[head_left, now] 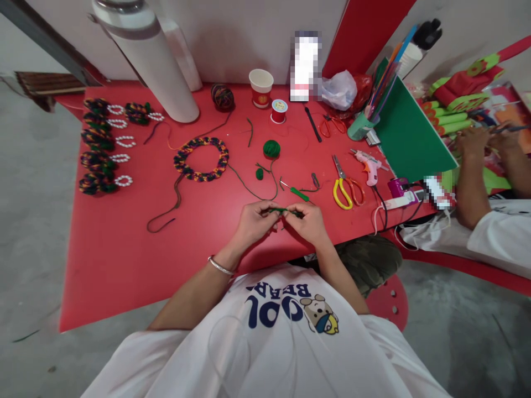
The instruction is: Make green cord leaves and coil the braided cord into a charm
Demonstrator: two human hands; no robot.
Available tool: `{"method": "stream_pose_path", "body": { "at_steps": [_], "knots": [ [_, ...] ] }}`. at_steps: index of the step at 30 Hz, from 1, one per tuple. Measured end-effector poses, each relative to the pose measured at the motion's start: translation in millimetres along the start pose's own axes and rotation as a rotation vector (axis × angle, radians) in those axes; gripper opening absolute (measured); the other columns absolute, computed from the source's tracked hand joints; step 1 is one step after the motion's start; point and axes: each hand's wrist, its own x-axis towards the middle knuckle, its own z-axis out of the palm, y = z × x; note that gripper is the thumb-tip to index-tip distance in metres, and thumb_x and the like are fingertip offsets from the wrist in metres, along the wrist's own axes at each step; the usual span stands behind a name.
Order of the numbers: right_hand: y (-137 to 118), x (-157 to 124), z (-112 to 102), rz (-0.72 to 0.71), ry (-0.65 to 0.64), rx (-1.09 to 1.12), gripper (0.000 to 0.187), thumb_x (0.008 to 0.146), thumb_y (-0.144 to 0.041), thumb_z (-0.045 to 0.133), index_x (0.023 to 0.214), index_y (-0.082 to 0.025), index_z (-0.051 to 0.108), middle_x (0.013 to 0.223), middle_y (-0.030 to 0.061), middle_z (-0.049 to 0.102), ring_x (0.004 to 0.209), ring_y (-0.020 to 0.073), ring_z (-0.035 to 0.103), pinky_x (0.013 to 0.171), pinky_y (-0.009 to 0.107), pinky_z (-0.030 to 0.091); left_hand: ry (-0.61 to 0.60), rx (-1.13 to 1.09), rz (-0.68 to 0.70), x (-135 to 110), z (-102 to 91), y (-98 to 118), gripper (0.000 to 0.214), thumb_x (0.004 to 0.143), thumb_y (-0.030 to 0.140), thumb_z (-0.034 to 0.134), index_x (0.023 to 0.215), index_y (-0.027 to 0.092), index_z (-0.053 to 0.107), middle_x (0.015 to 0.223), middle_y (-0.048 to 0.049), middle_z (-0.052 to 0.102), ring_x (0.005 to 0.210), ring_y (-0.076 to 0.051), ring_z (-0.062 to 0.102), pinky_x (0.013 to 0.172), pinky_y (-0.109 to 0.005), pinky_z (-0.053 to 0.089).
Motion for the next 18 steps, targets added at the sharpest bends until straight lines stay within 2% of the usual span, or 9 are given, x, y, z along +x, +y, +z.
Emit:
{"method": "stream_pose_path", "body": {
  "at_steps": [4, 8, 10, 12, 15, 18],
  "knots": [
    [1, 0, -4, 0.024, -0.002, 0.028, 0.019, 0.085, -0.035, 0.067, 0.079, -0.02, 0.079, 0.07, 0.0024, 0.075, 0.062, 0.0149, 0.063, 0.061, 0.027, 0.048, 0.0, -0.006, -0.024, 2, -3.8, -3, 0.02, 0.073, 0.027, 0.072, 0.086, 0.013, 0.077, 0.057, -0.0013, 0.068, 0.041, -0.011, 0.059, 0.038, -0.02, 0.045],
    [3, -1, -16, 0.085, -0.125, 0.151, 0.032, 0.083, -0.039, 0.072, 0.107, -0.019, 0.08, 0.082, 0.0038, 0.078, 0.069, 0.0161, 0.069, 0.068, 0.028, 0.055, 0.025, -0.013, -0.041, 3, -5.6, -6, 0.023, 0.075, 0.03, 0.073, 0.09, 0.013, 0.077, 0.062, -0.0023, 0.07, 0.042, -0.011, 0.06, 0.037, -0.019, 0.045],
    [4, -2, -20, 0.112, -0.151, 0.177, 0.038, 0.081, -0.039, 0.075, 0.113, -0.019, 0.079, 0.087, 0.0051, 0.08, 0.073, 0.0174, 0.072, 0.071, 0.029, 0.057, 0.035, -0.005, -0.034, 4, -5.2, -6, 0.024, 0.076, 0.031, 0.073, 0.09, 0.013, 0.077, 0.061, -0.0015, 0.069, 0.041, -0.01, 0.058, 0.037, -0.018, 0.044],
    [4, -3, -20, 0.139, -0.136, 0.178, 0.033, 0.082, -0.04, 0.075, 0.106, -0.019, 0.079, 0.086, 0.006, 0.08, 0.074, 0.0186, 0.073, 0.072, 0.031, 0.058, 0.029, 0.009, -0.027, 3, -4.3, -6, 0.024, 0.077, 0.032, 0.073, 0.09, 0.013, 0.077, 0.058, -0.0002, 0.067, 0.04, -0.009, 0.056, 0.037, -0.019, 0.044],
    [4, -4, -18, 0.165, -0.084, 0.172, 0.023, 0.087, -0.042, 0.069, 0.089, -0.02, 0.078, 0.072, 0.004, 0.076, 0.065, 0.0181, 0.07, 0.066, 0.03, 0.057, -0.004, 0.035, -0.038, 3, -3.2, -5, 0.024, 0.077, 0.033, 0.072, 0.089, 0.013, 0.077, 0.055, 0.0012, 0.064, 0.037, -0.009, 0.052, 0.036, -0.021, 0.045],
    [4, -3, -17, 0.141, -0.062, 0.159, 0.022, 0.09, -0.04, 0.067, 0.083, -0.021, 0.076, 0.067, 0.0024, 0.072, 0.061, 0.0168, 0.068, 0.063, 0.028, 0.054, -0.037, 0.056, -0.024, 2, -2.7, -4, 0.024, 0.075, 0.03, 0.073, 0.091, 0.013, 0.077, 0.061, -0.0005, 0.068, 0.043, -0.01, 0.057, 0.043, -0.022, 0.049]
  ]
}}
